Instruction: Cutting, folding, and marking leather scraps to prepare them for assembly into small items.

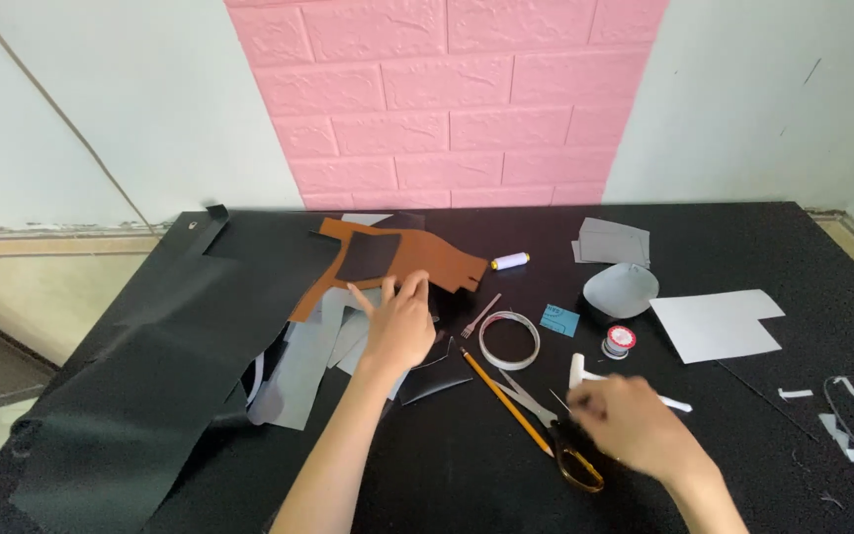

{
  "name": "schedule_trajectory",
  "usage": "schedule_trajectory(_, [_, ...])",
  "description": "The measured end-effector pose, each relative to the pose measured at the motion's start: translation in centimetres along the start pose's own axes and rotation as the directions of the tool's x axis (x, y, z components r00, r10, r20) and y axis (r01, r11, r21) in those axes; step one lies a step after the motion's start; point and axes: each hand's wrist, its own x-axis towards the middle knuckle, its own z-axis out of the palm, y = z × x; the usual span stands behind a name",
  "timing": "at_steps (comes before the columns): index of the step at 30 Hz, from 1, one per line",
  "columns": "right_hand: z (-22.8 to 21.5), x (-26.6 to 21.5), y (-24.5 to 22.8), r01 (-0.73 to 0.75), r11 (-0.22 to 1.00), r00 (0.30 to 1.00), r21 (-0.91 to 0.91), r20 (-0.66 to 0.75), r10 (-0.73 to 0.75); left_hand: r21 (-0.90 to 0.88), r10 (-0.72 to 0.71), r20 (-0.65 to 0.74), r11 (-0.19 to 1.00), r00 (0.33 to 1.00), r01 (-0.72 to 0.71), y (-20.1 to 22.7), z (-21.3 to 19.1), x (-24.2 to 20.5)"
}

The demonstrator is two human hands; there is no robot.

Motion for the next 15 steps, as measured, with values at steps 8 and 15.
schedule_trajectory(8, [3.0, 0.3, 2.4, -0.011, 0.935, 0.984, -0.354, 0.164, 0.073, -0.175, -0.017, -0.260, 0.984, 0.965, -0.030, 0.2, 3.3, -2.6])
schedule_trajectory(15, [1.9, -1.8, 0.6, -0.006, 0.965, 0.997, -0.263, 0.069, 0.025, -0.531, -0.437, 0.206, 0.702, 0.876, 0.475, 2.7, -2.6, -4.3])
